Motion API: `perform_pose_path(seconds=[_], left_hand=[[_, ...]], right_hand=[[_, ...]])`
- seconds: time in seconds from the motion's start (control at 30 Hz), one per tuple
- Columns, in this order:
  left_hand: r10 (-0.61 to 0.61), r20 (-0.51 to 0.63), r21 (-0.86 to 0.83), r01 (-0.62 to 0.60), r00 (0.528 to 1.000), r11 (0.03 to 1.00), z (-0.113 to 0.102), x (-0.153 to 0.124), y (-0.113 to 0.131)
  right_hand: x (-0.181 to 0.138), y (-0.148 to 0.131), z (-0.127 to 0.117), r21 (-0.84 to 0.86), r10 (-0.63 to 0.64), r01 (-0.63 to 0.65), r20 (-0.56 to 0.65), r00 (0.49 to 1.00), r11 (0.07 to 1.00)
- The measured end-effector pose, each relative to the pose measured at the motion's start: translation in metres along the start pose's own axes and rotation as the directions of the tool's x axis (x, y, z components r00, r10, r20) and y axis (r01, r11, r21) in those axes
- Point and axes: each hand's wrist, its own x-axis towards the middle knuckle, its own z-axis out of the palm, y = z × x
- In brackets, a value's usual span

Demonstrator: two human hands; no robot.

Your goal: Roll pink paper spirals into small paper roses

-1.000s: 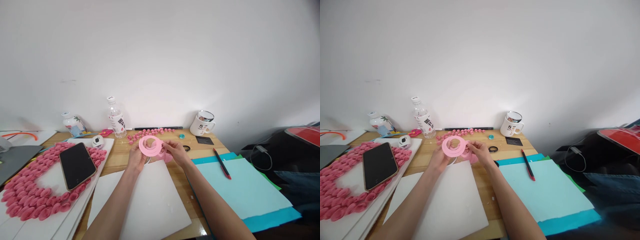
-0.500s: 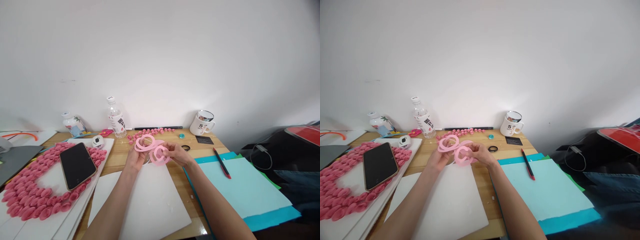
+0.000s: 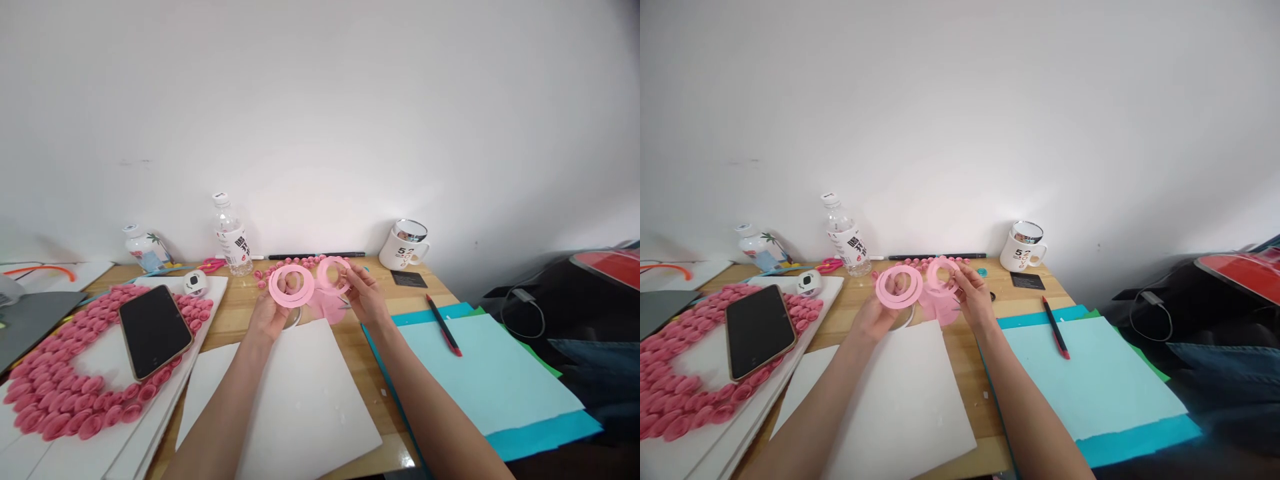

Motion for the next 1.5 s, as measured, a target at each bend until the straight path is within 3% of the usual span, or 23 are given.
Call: perform_pose_path(seconds=[0.2,0.33,0.47,0.6,0.67,0.77,0.87,0.97,1.03,1.17,1.23,1.33,1.43,1.5], left_hand=[[-0.108,0.004,-0.145,0.107,0.994,0.984,-0.001,0.001,0.006],[-0.039,0.048,-0.096,0.043,0.998,0.994,0.0,0.0,0.006],[0.073,0.114,0.098,-0.084,0.991,0.992,0.005,-0.007,0.001],[0.085,0.19,0.189,-0.121,0.978,0.974,0.009,-0.012,-0.001],[0.082,0.216,0.173,-0.121,0.973,0.977,0.009,-0.013,-0.001],[0.038,0.262,0.098,-0.065,0.964,0.993,0.01,-0.014,0.002],[-0.051,0.296,0.022,0.047,0.954,0.999,0.01,-0.017,0.004],[-0.087,0.322,0.028,0.082,0.943,0.996,0.01,-0.017,0.001],[-0.07,0.29,0.07,0.052,0.954,0.996,0.009,-0.015,-0.002],[0.066,0.095,0.16,-0.08,0.993,0.984,0.005,-0.006,-0.01],[0.049,0.044,0.143,-0.055,0.998,0.988,0.003,-0.003,-0.012],[0.027,0.072,0.177,-0.039,0.997,0.983,0.003,-0.004,-0.012],[0.091,0.119,0.243,-0.118,0.989,0.963,0.004,-0.006,-0.012],[0.138,0.092,0.245,-0.157,0.986,0.957,0.002,-0.005,-0.012]], right_hand=[[0.006,-0.005,-0.007,0.026,-0.053,0.057,-0.147,0.988,0.998],[0.008,0.001,-0.016,-0.145,-0.017,-0.007,-0.164,0.986,0.989],[0.01,0.014,-0.028,-0.57,-0.019,-0.06,-0.131,0.991,0.82],[0.01,0.016,-0.03,-0.775,-0.223,-0.011,-0.194,0.955,0.631],[0.007,0.013,-0.022,-0.766,-0.211,0.035,-0.133,0.968,0.642],[-0.003,0.006,-0.002,-0.524,0.084,-0.028,0.083,0.993,0.851],[-0.016,0.003,0.018,-0.327,0.249,-0.133,0.343,0.906,0.936],[-0.022,0.005,0.027,-0.232,0.29,-0.203,0.451,0.844,0.951],[-0.021,0.009,0.025,-0.202,0.304,-0.24,0.406,0.862,0.95],[-0.013,0.018,0.015,-0.173,0.246,-0.221,0.136,0.96,0.96],[-0.011,0.02,0.013,-0.172,0.196,-0.187,0.039,0.98,0.967],[-0.01,0.019,0.014,-0.252,0.144,-0.127,0.049,0.988,0.959],[-0.009,0.016,0.012,-0.397,0.073,-0.031,0.092,0.993,0.917],[-0.006,0.014,0.007,-0.502,-0.02,0.039,0.043,0.999,0.864]])
